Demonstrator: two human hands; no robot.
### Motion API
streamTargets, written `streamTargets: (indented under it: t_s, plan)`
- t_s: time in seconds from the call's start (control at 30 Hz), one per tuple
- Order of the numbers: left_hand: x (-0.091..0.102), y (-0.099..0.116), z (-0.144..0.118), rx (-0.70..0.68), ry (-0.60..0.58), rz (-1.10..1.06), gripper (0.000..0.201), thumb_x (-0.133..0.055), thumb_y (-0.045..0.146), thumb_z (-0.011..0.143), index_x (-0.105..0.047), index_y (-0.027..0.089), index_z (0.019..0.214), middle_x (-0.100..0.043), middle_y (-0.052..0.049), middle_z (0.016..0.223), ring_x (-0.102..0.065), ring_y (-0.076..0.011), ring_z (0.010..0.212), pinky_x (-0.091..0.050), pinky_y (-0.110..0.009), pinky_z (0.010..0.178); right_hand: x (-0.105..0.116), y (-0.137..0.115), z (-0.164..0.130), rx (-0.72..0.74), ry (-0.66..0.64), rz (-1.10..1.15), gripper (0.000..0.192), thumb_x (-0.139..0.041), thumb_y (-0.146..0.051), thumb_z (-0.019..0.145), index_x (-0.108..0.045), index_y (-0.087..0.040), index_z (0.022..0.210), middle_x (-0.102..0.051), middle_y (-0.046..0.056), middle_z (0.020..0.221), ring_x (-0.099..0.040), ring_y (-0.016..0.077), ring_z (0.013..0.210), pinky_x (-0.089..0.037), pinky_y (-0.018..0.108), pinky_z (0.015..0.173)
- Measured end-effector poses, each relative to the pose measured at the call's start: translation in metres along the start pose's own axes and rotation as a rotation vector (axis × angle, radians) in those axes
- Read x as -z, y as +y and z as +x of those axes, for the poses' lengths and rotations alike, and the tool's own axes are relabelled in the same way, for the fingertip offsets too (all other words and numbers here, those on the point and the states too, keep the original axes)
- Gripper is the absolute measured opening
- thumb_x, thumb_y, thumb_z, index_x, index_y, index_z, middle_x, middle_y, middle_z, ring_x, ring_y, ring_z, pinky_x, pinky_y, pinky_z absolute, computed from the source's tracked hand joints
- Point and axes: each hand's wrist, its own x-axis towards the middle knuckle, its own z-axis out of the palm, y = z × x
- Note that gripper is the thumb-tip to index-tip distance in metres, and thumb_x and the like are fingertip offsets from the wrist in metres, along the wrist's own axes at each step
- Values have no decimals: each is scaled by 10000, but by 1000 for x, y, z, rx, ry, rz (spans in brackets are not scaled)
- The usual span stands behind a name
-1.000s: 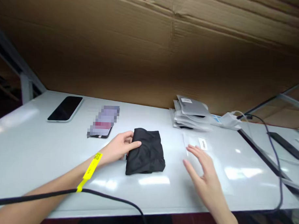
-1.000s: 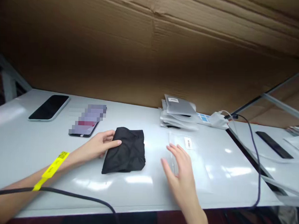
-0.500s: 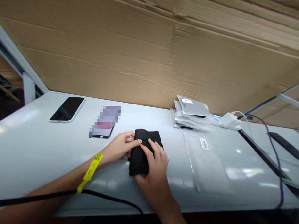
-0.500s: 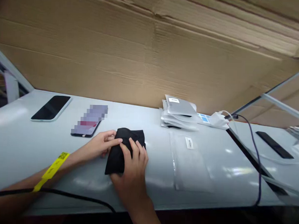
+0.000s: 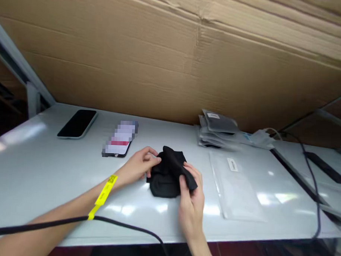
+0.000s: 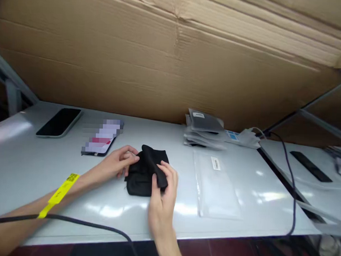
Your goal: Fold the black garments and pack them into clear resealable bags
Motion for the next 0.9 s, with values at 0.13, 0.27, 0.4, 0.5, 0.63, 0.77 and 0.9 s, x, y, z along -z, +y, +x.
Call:
streamTargets:
  t_s: [0.13, 0.27, 0.4, 0.5, 0.63, 0.77, 0.9]
  plan:
    - [-1, -7, 1, -97, 25, 48, 352, -643, 411, 780, -486, 225, 1034, -410, 111, 614, -465, -91, 478, -358, -216, 472, 7, -1, 1, -159, 189, 64, 348, -510, -481, 902, -615, -196, 1071, -661, 84, 1091, -621, 238, 1048, -477, 383, 930]
    - [-2, -6, -5, -346, 205, 365, 216, -599, 282, 829, -549, 233, 1033, -454, 64, 715, -480, -114, 615, -394, -252, 594, 23, 10, 2, -264, 346, 31, 344, -485, -477, 907, -578, -197, 1084, -653, 75, 1011, -634, 244, 972, -501, 388, 870]
    - [-6, 1, -15, -649, 255, 630, 122, -561, 228, 883, -615, 207, 990, -574, -26, 920, -561, -180, 866, -471, -320, 777, 45, 20, 7, -246, 467, 46, 331, -573, -420, 847, -533, -219, 1107, -605, 85, 1123, -590, 252, 1088, -463, 423, 965]
    - [-10, 4, -21, -793, 132, 729, 183, -592, 244, 889, -636, 210, 1063, -617, -62, 1077, -552, -222, 1056, -473, -366, 931, 61, 22, 14, -160, 545, 40, 345, -615, -363, 803, -533, -225, 1109, -585, 87, 1194, -544, 256, 1189, -407, 449, 1038]
    - [-14, 3, -23, -787, -46, 863, 213, -601, 250, 890, -644, 228, 1097, -624, -63, 1174, -538, -243, 1137, -450, -403, 997, 77, 24, 25, -54, 466, -166, 292, -592, -406, 829, -596, -213, 1048, -621, 82, 1128, -566, 261, 1136, -400, 465, 1026]
    - [-13, 1, -21, -710, -113, 939, 157, -587, 273, 902, -648, 228, 1039, -653, -49, 1078, -581, -230, 1019, -480, -394, 906, 81, 34, 29, 112, 141, -405, 322, -593, -487, 824, -649, -221, 997, -658, 84, 1077, -575, 278, 1088, -403, 474, 985]
    - [-11, 3, -19, -673, -118, 951, 104, -582, 234, 888, -655, 214, 959, -661, -42, 1021, -591, -218, 967, -469, -377, 884, 78, 48, 26, 230, -13, -630, 375, -607, -501, 802, -663, -241, 1066, -659, 103, 1167, -553, 311, 1122, -373, 509, 963]
